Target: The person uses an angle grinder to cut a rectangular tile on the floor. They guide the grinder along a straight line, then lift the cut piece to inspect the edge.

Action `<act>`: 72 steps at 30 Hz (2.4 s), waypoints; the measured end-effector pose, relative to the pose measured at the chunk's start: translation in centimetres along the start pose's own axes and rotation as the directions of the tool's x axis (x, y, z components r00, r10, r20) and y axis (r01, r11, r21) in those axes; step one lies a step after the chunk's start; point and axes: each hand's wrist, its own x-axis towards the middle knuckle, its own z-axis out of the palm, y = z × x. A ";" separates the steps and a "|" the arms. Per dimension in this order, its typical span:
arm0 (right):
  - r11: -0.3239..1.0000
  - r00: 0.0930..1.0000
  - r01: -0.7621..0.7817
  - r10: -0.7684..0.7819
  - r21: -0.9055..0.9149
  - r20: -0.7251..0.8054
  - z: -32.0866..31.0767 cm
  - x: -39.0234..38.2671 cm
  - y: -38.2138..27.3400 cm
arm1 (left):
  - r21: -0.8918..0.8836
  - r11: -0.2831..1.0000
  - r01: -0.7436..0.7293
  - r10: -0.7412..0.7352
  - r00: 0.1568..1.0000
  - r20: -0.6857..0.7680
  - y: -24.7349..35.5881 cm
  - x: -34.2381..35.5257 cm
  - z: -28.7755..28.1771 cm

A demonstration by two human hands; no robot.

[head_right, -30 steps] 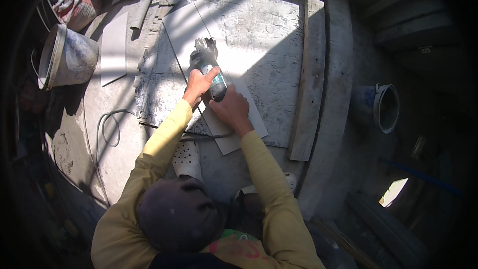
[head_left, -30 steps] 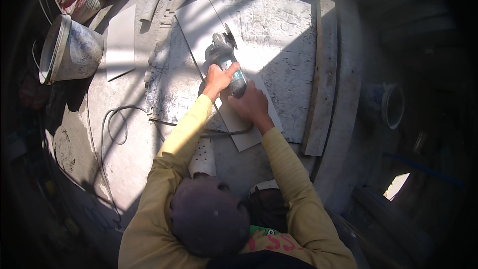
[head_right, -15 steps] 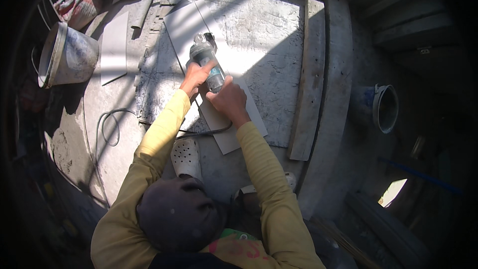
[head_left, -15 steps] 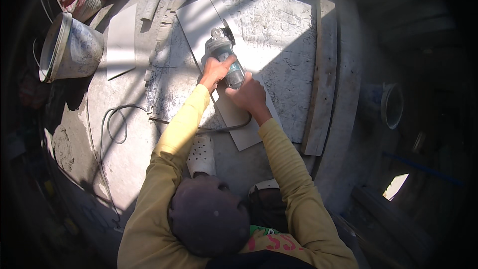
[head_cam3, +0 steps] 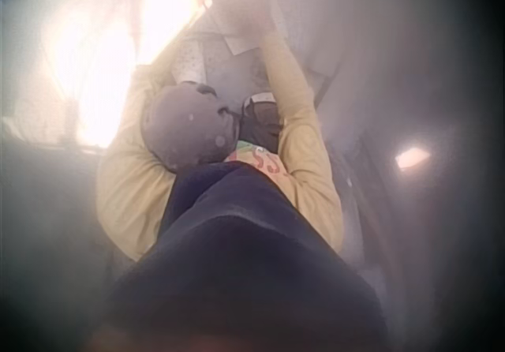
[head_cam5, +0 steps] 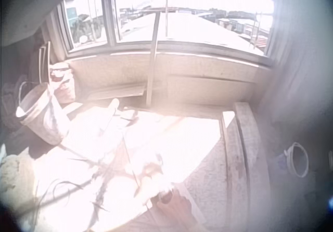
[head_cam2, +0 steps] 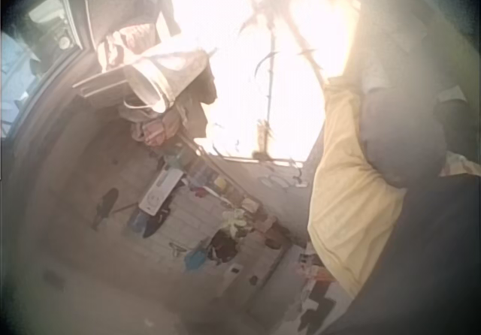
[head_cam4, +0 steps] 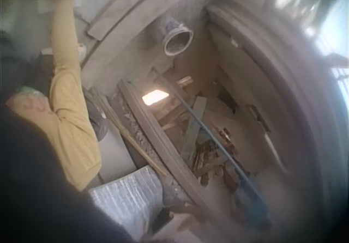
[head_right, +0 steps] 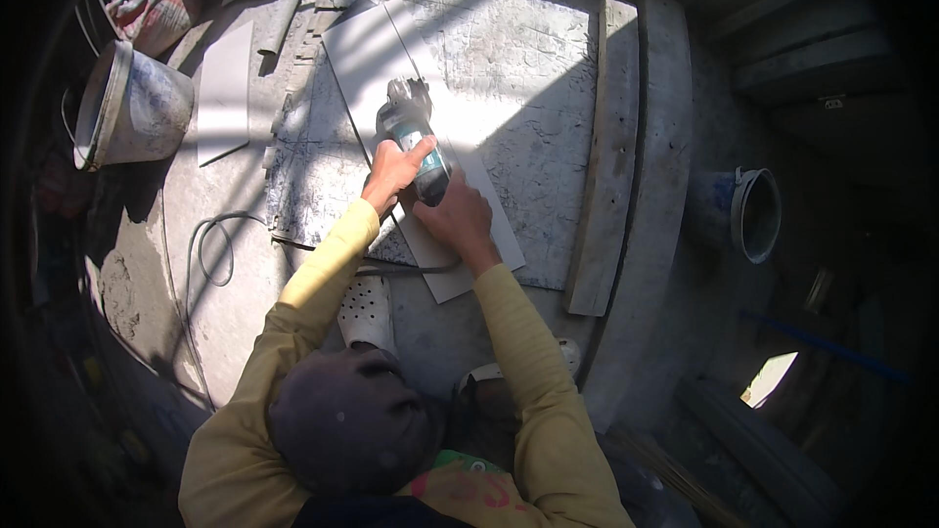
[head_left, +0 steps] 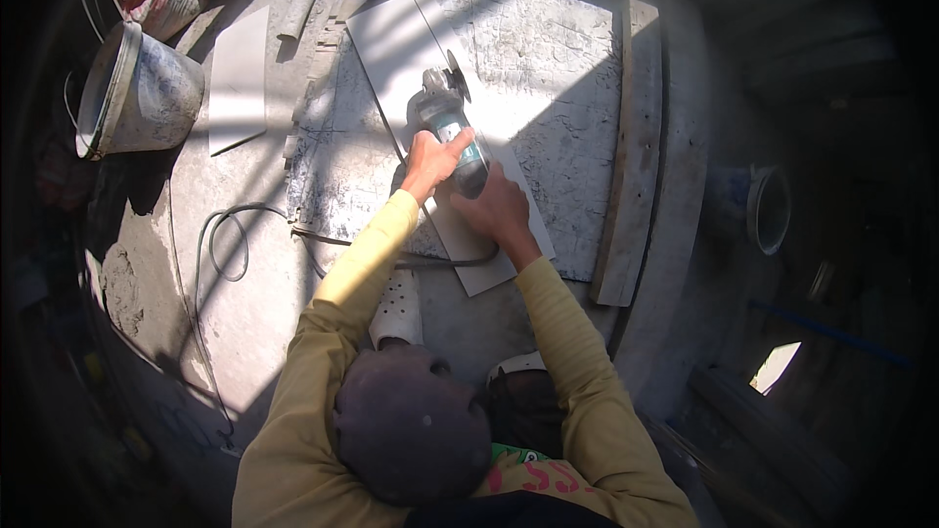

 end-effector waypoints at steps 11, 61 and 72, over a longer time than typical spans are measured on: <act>1.000 1.000 -0.007 0.007 -0.004 -0.009 0.1 -1.4 0.9 | 0.061 0.996 -0.070 0.072 0.997 -0.029 -1.3 -0.9 1.0; 0.998 0.999 0.023 -0.021 0.050 -0.028 -0.6 0.2 -0.4 | -0.140 0.990 -0.030 0.031 0.999 0.007 -0.4 0.9 0.1; 1.000 1.000 0.000 -0.001 0.009 0.016 -0.6 0.3 -0.1 | -0.133 0.991 0.010 -0.009 1.000 0.011 -0.6 0.8 0.6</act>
